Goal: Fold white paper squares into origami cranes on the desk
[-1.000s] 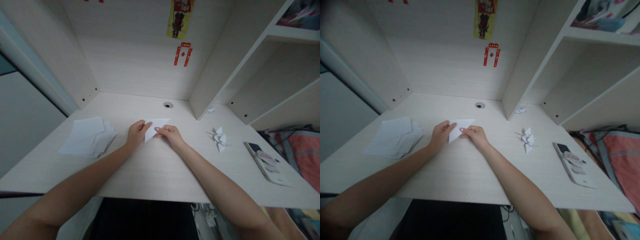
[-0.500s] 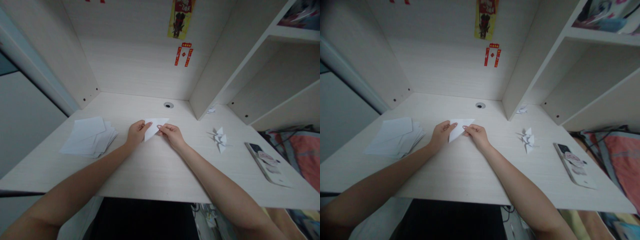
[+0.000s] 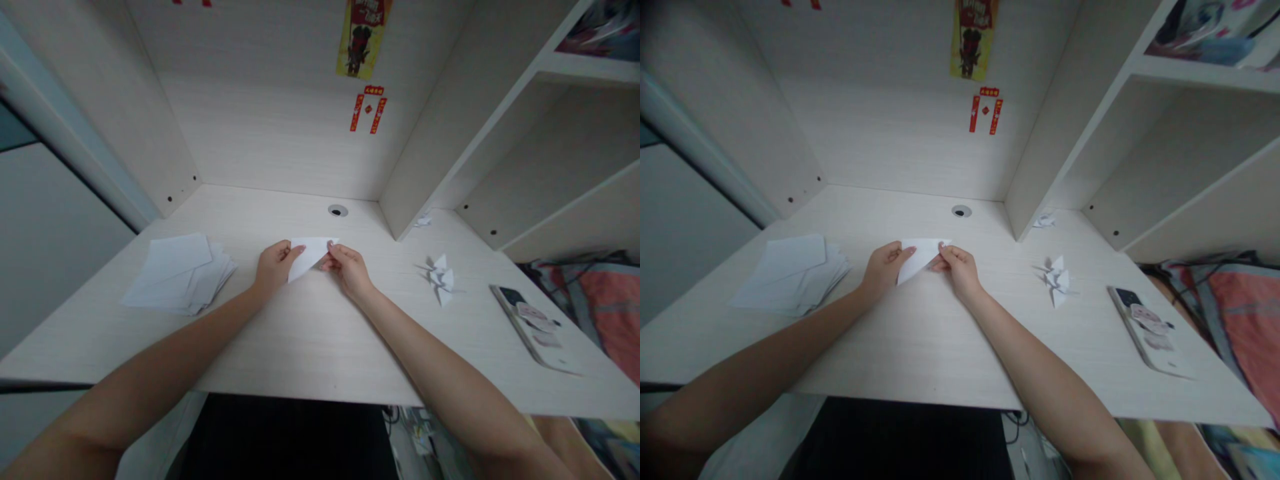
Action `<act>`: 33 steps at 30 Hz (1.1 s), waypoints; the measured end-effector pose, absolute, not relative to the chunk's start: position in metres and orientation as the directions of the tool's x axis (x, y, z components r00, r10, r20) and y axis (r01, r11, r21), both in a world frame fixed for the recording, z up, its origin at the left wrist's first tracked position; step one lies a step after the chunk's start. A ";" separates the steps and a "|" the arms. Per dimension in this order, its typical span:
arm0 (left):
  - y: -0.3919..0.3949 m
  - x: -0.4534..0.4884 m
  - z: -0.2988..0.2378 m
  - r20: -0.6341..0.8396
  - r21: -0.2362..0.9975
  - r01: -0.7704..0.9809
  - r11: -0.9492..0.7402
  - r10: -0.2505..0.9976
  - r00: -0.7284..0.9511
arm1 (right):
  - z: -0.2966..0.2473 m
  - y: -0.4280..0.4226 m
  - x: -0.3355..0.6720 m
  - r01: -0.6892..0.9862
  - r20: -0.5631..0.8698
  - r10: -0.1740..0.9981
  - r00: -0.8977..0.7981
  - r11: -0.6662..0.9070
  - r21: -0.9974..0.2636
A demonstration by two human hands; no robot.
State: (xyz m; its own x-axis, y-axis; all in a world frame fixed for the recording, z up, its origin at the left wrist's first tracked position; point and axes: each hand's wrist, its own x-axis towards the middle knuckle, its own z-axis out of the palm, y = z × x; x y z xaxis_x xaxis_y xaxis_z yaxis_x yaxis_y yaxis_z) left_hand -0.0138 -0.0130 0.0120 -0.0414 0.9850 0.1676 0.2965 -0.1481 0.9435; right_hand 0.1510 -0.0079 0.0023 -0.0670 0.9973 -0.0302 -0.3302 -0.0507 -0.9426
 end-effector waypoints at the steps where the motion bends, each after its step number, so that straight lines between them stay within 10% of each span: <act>1: -0.013 -0.014 0.011 0.167 0.945 0.291 -0.149 0.985 -0.039 | 0.002 -0.008 0.151 -0.323 -0.020 0.998 -0.061 -0.038 -0.946; 33: -0.012 -0.013 0.008 0.152 0.959 0.244 -0.145 0.988 -0.010 | 0.002 -0.001 0.162 -0.400 0.005 0.930 0.368 0.163 -0.902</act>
